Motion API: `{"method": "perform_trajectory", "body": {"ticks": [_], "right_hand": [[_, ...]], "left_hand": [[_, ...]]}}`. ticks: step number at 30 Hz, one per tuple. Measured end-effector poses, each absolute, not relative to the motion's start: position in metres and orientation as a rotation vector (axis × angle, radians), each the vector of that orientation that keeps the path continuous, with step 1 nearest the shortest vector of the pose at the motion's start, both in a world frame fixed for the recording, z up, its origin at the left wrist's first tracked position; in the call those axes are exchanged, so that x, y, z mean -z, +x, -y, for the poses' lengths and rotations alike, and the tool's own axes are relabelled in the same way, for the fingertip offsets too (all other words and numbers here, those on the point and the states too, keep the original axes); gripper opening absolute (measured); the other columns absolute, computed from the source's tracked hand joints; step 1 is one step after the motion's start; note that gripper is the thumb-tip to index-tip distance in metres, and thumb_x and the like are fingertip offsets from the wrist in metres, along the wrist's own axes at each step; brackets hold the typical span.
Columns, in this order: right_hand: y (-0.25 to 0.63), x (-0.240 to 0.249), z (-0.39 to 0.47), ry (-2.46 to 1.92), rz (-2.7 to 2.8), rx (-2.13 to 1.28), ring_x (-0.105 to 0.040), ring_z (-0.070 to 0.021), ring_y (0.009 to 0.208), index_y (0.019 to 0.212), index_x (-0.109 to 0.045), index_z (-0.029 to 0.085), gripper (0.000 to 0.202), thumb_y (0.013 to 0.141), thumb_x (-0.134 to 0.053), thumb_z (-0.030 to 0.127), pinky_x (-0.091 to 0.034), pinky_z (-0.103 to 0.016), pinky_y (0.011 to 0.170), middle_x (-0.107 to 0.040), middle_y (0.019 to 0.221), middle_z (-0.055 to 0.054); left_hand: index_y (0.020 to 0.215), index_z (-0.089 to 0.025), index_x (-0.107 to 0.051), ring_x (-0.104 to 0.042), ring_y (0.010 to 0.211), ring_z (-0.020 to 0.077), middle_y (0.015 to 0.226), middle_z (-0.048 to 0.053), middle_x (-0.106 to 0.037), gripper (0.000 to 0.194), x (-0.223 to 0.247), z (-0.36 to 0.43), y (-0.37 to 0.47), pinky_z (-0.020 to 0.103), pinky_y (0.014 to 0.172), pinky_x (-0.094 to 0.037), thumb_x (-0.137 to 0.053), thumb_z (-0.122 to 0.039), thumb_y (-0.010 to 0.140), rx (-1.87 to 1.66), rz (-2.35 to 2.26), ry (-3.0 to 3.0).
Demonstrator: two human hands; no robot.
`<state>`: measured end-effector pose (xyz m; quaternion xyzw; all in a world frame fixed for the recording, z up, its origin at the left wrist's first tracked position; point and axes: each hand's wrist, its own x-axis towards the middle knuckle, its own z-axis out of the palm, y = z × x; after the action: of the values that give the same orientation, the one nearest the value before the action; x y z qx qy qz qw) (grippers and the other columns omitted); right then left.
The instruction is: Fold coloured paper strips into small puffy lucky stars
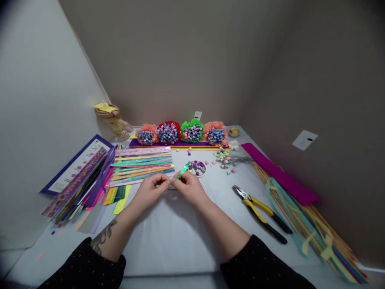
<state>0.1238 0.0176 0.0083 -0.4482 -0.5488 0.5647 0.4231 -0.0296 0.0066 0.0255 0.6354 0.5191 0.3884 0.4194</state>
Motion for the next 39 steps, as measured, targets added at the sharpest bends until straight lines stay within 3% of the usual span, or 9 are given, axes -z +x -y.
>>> {"method": "perform_trajectory", "body": {"ticks": [7,18,25,30,34,39], "right_hand": [[0.122,-0.007,-0.017,-1.046,1.385,-1.496,-0.031,-0.0071,0.045,0.068,-0.051,0.019,0.024,0.069,-0.065,0.038,-0.022,-0.023,0.045,-0.041,0.05,0.008],[0.121,-0.002,-0.017,-1.046,1.236,-1.459,-0.029,-0.007,0.044,0.066,-0.048,0.02,0.02,0.07,-0.062,0.033,-0.022,-0.022,0.045,-0.037,0.048,0.009],[0.122,-0.004,-0.017,-1.098,1.393,-1.39,-0.032,-0.0075,0.049,0.062,-0.049,0.019,0.013,0.065,-0.059,0.026,-0.025,-0.022,0.048,-0.04,0.052,0.007],[0.121,-0.009,-0.015,-1.096,1.48,-1.406,-0.038,-0.0087,0.052,0.062,-0.053,0.017,0.012,0.064,-0.06,0.027,-0.03,-0.022,0.051,-0.045,0.055,0.005],[0.122,-0.011,-0.014,-1.077,1.401,-1.418,-0.037,-0.0092,0.052,0.068,-0.056,0.018,0.016,0.071,-0.058,0.033,-0.029,-0.022,0.049,-0.044,0.054,0.005],[0.121,-0.01,-0.014,-1.119,1.394,-1.385,-0.035,-0.0087,0.052,0.064,-0.053,0.018,0.019,0.068,-0.061,0.034,-0.028,-0.022,0.049,-0.045,0.056,0.004]], "left_hand": [[0.071,-0.016,-0.061,-0.053,0.066,0.0132,0.069,0.0,-0.06,0.014,-0.019,-0.008,-0.031,0.023,0.062,-0.041,-0.058,-0.029,0.077,-1.15,-1.34,1.491],[0.073,-0.016,-0.064,-0.051,0.06,0.0114,0.067,-0.001,-0.06,0.013,-0.019,-0.007,-0.027,0.022,0.057,-0.039,-0.063,-0.029,0.076,-1.122,-1.257,1.399],[0.072,-0.016,-0.06,-0.037,0.045,0.0067,0.056,-0.005,-0.048,0.024,-0.016,-0.007,-0.027,0.02,0.043,-0.027,-0.062,-0.04,0.074,-1.093,-1.198,1.168],[0.064,-0.016,-0.054,-0.031,0.043,0.0055,0.05,-0.007,-0.04,0.021,-0.016,-0.009,-0.027,0.02,0.043,-0.025,-0.062,-0.034,0.072,-1.12,-1.224,1.136],[0.064,-0.016,-0.057,-0.034,0.046,0.007,0.05,-0.006,-0.042,0.018,-0.018,-0.008,-0.026,0.02,0.046,-0.028,-0.061,-0.031,0.073,-1.111,-1.278,1.241],[0.065,-0.017,-0.059,-0.042,0.051,0.0091,0.056,-0.005,-0.05,0.014,-0.017,-0.007,-0.025,0.021,0.051,-0.033,-0.06,-0.029,0.073,-1.105,-1.302,1.305]]}}
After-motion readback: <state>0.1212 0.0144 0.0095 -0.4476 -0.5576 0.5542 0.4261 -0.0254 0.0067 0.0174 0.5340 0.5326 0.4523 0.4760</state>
